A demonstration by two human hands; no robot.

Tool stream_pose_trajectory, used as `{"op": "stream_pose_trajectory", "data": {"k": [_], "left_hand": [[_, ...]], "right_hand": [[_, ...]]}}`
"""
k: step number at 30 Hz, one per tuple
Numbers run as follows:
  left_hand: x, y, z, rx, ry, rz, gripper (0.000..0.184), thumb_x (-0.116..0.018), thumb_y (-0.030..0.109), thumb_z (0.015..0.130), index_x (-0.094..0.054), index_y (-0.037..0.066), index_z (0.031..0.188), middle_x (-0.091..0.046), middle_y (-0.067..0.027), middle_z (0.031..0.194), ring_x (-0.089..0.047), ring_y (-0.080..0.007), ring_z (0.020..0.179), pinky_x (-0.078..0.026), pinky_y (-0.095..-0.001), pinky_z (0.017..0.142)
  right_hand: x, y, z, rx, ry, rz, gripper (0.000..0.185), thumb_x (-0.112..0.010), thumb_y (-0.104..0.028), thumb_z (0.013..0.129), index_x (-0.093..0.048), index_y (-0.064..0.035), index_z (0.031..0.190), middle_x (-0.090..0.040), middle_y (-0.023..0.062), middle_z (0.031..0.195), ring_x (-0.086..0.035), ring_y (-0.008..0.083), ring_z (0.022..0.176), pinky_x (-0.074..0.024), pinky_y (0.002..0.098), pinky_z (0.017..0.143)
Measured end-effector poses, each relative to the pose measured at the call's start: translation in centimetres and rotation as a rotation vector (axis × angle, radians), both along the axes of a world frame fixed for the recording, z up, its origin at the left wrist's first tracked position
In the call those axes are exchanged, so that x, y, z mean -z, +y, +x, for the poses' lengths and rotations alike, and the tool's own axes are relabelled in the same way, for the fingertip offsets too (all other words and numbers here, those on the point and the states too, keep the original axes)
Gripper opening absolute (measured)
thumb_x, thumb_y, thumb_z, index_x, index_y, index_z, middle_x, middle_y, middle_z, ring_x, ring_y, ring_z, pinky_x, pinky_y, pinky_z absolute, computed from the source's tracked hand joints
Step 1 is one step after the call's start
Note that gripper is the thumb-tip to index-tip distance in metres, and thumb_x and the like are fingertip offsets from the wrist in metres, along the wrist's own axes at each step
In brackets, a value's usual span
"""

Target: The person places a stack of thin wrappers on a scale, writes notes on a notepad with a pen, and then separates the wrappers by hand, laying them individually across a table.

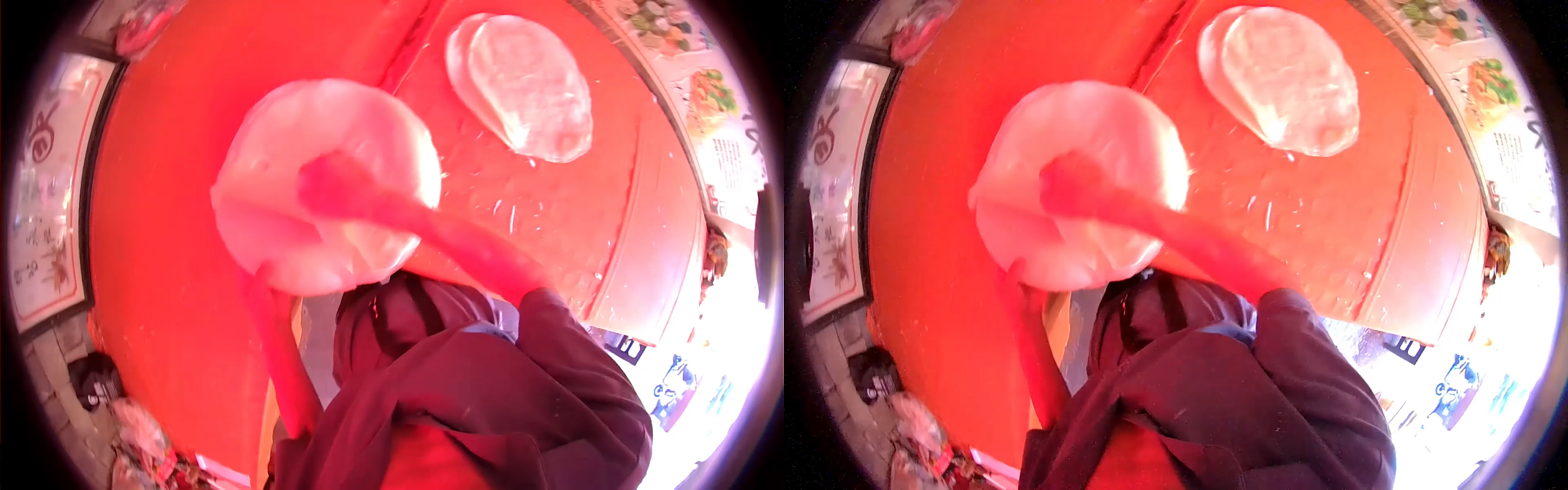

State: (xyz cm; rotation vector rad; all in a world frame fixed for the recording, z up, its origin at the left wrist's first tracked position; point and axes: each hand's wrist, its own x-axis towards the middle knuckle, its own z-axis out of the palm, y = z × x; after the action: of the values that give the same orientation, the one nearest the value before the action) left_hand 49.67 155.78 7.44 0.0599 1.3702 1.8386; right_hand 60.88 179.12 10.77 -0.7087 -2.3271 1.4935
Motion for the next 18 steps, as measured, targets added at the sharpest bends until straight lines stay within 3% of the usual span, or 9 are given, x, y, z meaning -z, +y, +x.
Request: {"op": "stream_pose_trajectory", "data": {"k": [8,11,13,15,17,18], "left_hand": [[0.0,0.1,0.6,0.036,-0.025,0.066,0.055,-0.059,0.016,0.096,-0.038,0.001,0.145,-0.054,-0.0106,0.129,-0.055,-0.0257,0.116,-0.051,-0.0424,0.093],[0.2,0.0,0.8,0.046,-0.034,0.081,0.055,-0.059,0.017,0.097,-0.038,0.001,0.144,-0.054,-0.0106,0.13,-0.055,-0.0257,0.116,-0.05,-0.0423,0.094],[0.3,-0.2,0.9,0.052,-0.037,0.096,0.055,-0.059,0.018,0.097,-0.038,0.001,0.144,-0.054,-0.0106,0.131,-0.055,-0.0257,0.117,-0.05,-0.0421,0.094],[0.2,0.0,1.0,0.065,-0.041,0.122,0.055,-0.059,0.02,0.098,-0.038,0.001,0.144,-0.053,-0.0107,0.132,-0.054,-0.0258,0.117,-0.049,-0.042,0.094],[0.1,0.7,1.1,0.088,-0.035,0.143,0.055,-0.059,0.021,0.098,-0.038,0.001,0.144,-0.053,-0.0107,0.132,-0.054,-0.0258,0.118,-0.049,-0.0419,0.095],[0.1,1.3,1.2,0.096,-0.028,0.161,0.055,-0.059,0.021,0.098,-0.038,0.001,0.144,-0.053,-0.0107,0.133,-0.054,-0.0258,0.118,-0.049,-0.0418,0.095]], "right_hand": [[-9.5,27.6,19.0,0.624,0.091,0.101,0.029,-0.072,-0.03,0.084,-0.062,-0.0042,0.074,-0.061,0.0047,0.067,-0.057,0.0178,0.058,-0.0462,0.0369,0.056],[-11.0,36.0,28.8,0.929,-0.06,0.319,0.032,-0.073,-0.032,0.083,-0.061,-0.0052,0.07,-0.06,0.0033,0.064,-0.055,0.017,0.054,-0.0445,0.0373,0.053],[-11.4,39.2,32.9,1.164,-0.365,0.571,0.034,-0.074,-0.033,0.082,-0.06,-0.0058,0.067,-0.058,0.0023,0.061,-0.053,0.0165,0.052,-0.0434,0.0376,0.051],[-10.7,37.8,33.1,1.289,-0.536,0.797,0.035,-0.074,-0.034,0.082,-0.059,-0.006,0.067,-0.058,0.002,0.061,-0.053,0.0164,0.052,-0.0431,0.0378,0.05],[-8.4,31.6,28.1,1.152,-0.363,0.9,0.035,-0.075,-0.034,0.082,-0.059,-0.0058,0.069,-0.059,0.0024,0.062,-0.054,0.0167,0.053,-0.0436,0.0378,0.052],[-7.2,27.1,24.5,0.978,-0.225,0.795,0.034,-0.075,-0.034,0.082,-0.059,-0.0057,0.07,-0.059,0.0026,0.063,-0.054,0.0169,0.054,-0.0438,0.0378,0.052]]}}
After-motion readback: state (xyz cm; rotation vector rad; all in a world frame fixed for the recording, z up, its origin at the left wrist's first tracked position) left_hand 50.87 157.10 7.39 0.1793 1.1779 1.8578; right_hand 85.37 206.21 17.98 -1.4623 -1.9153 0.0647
